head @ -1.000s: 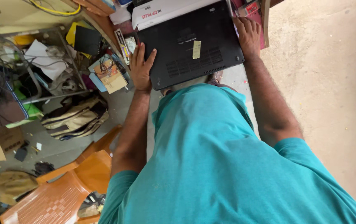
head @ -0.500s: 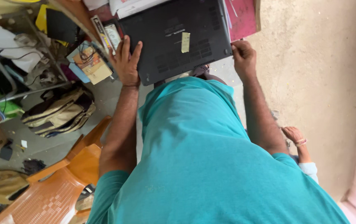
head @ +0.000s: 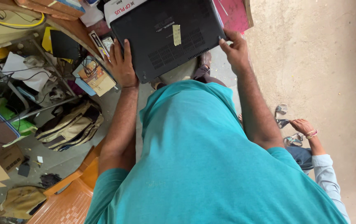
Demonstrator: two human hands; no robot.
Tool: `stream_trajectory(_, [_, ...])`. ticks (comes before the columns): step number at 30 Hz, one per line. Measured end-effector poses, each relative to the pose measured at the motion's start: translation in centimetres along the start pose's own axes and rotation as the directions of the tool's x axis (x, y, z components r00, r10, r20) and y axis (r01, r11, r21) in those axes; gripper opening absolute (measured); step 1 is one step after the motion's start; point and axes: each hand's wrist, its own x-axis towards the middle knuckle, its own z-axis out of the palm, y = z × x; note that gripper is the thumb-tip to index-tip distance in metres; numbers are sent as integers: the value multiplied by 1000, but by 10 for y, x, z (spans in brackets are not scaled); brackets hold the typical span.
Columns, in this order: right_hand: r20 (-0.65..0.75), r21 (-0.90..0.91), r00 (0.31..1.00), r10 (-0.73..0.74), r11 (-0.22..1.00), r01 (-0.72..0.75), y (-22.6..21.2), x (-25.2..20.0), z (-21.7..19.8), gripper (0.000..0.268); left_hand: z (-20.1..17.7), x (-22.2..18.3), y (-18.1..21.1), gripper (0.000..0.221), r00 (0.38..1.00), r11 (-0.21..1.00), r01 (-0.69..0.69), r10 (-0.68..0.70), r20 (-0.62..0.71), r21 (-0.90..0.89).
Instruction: The person moves an orange chair, removes a laptop from a plastic sleeve, and uses a screwdriver to remove screws from the bottom casing of the laptop.
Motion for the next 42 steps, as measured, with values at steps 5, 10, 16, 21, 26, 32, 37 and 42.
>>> stream_trajectory(5, [-12,-287,985,-172,944,161,-1,-4,3,40,21,-11,-6,65,995,999,50,-49,83,-6])
stream_trajectory(10, [-38,-437,968,-248,875,208,4,-3,8,38,31,-18,-17,66,992,997,30,-22,128,-65])
stream_trajectory(16, [-5,-515,943,-332,810,282,12,-4,6,36,36,-26,-17,74,995,999,33,-33,90,0])
stream_trajectory(21, [14,-585,918,-396,742,329,8,-11,4,33,20,-32,-14,61,989,986,151,-150,17,-73])
stream_trajectory(26, [0,-612,935,-355,739,281,4,-18,2,30,-7,-67,4,28,711,535,698,-595,374,-476])
stream_trajectory(32, [10,-640,934,-358,715,281,-5,-12,2,26,-19,-102,39,38,662,318,739,-501,557,-594])
stream_trajectory(37, [-10,-571,966,-257,795,206,0,-2,-3,15,-24,-94,50,45,642,330,762,-500,581,-558])
stream_trajectory(42, [-71,-588,992,-105,808,43,13,5,-7,10,-28,-89,58,57,611,245,786,-454,649,-568])
